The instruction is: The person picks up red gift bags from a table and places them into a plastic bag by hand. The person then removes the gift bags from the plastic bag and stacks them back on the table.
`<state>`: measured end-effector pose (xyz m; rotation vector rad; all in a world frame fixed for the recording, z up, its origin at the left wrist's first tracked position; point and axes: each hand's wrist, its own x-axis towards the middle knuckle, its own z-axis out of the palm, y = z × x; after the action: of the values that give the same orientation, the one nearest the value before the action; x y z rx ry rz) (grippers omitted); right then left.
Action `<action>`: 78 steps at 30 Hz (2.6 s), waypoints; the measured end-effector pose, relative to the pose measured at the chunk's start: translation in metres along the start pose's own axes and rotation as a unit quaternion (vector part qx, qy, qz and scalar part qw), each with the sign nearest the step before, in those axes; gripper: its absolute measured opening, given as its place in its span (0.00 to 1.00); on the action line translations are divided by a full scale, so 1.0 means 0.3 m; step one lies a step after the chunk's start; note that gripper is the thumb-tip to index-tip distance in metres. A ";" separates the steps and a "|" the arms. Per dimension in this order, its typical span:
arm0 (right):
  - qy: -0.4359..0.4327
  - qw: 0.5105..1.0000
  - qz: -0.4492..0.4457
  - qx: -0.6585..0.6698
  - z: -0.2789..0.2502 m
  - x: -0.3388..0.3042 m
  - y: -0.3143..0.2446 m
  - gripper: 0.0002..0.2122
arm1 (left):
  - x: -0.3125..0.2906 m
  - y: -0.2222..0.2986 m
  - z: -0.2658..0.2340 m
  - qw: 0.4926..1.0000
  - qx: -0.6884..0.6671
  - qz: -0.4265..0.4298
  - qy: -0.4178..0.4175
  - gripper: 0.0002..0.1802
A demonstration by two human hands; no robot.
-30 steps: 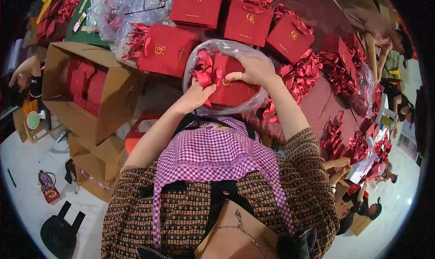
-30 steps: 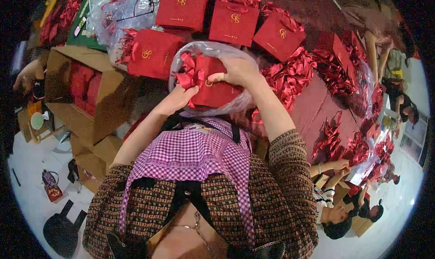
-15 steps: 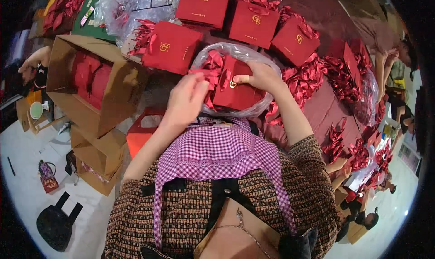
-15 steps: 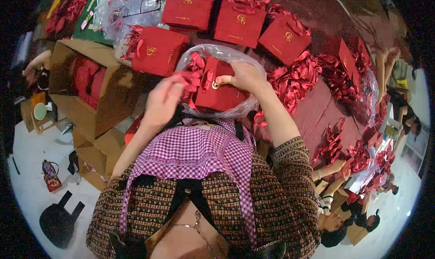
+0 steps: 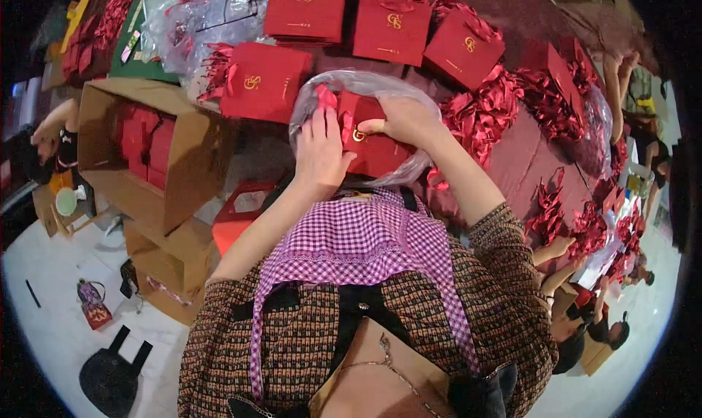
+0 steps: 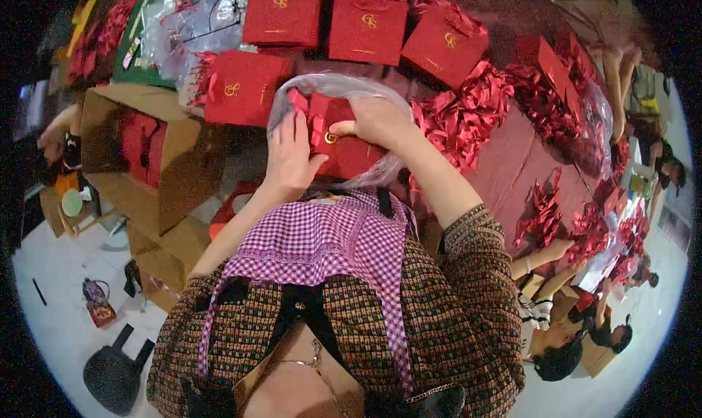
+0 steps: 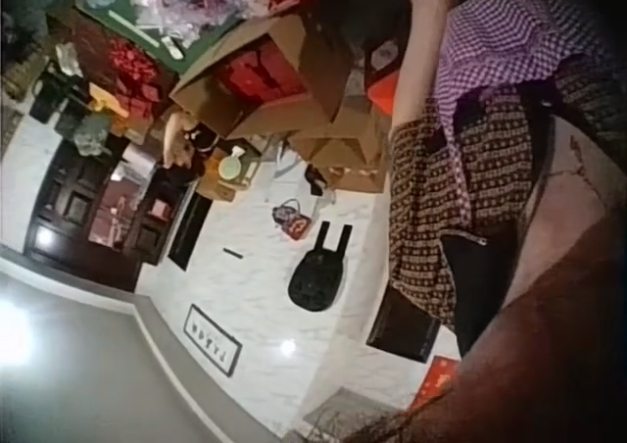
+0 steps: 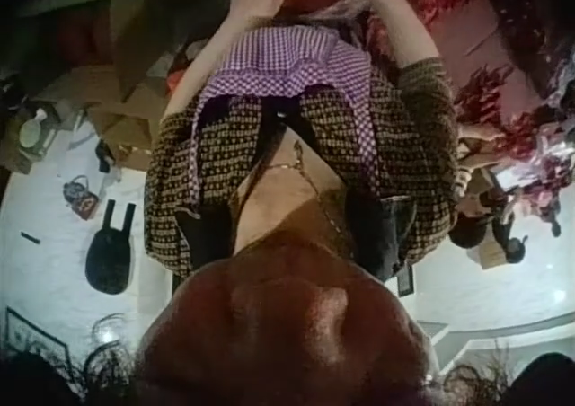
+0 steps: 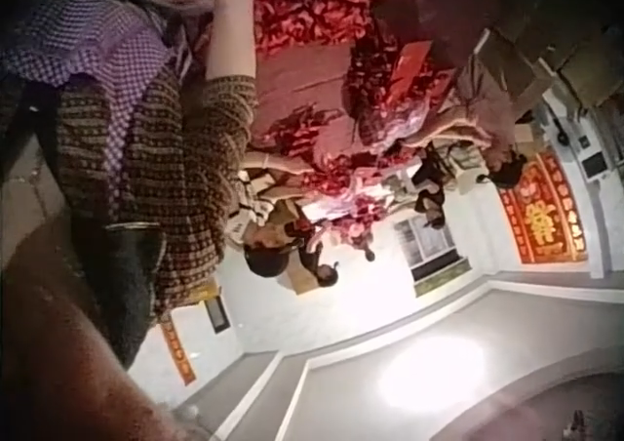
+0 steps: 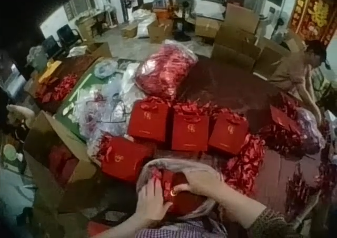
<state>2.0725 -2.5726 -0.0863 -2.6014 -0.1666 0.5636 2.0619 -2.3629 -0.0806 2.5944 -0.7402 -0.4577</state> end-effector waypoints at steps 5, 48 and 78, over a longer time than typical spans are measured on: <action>-0.005 1.000 -0.007 -0.011 0.003 0.015 0.014 0.27 | 0.041 0.059 -0.039 0.968 0.103 0.225 -0.029 0.61; 0.132 0.979 0.128 0.086 0.194 -0.300 -0.010 0.27 | 0.085 0.009 0.091 0.955 0.177 0.213 -0.105 0.62; 0.235 0.944 0.102 0.208 -0.010 -0.515 0.643 0.11 | 0.126 0.024 0.097 0.943 0.168 0.135 -0.252 0.65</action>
<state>1.9369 -2.7768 -0.1190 -2.2651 0.3459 0.0195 2.0774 -2.3980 -0.1100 2.6345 -1.4356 -1.0023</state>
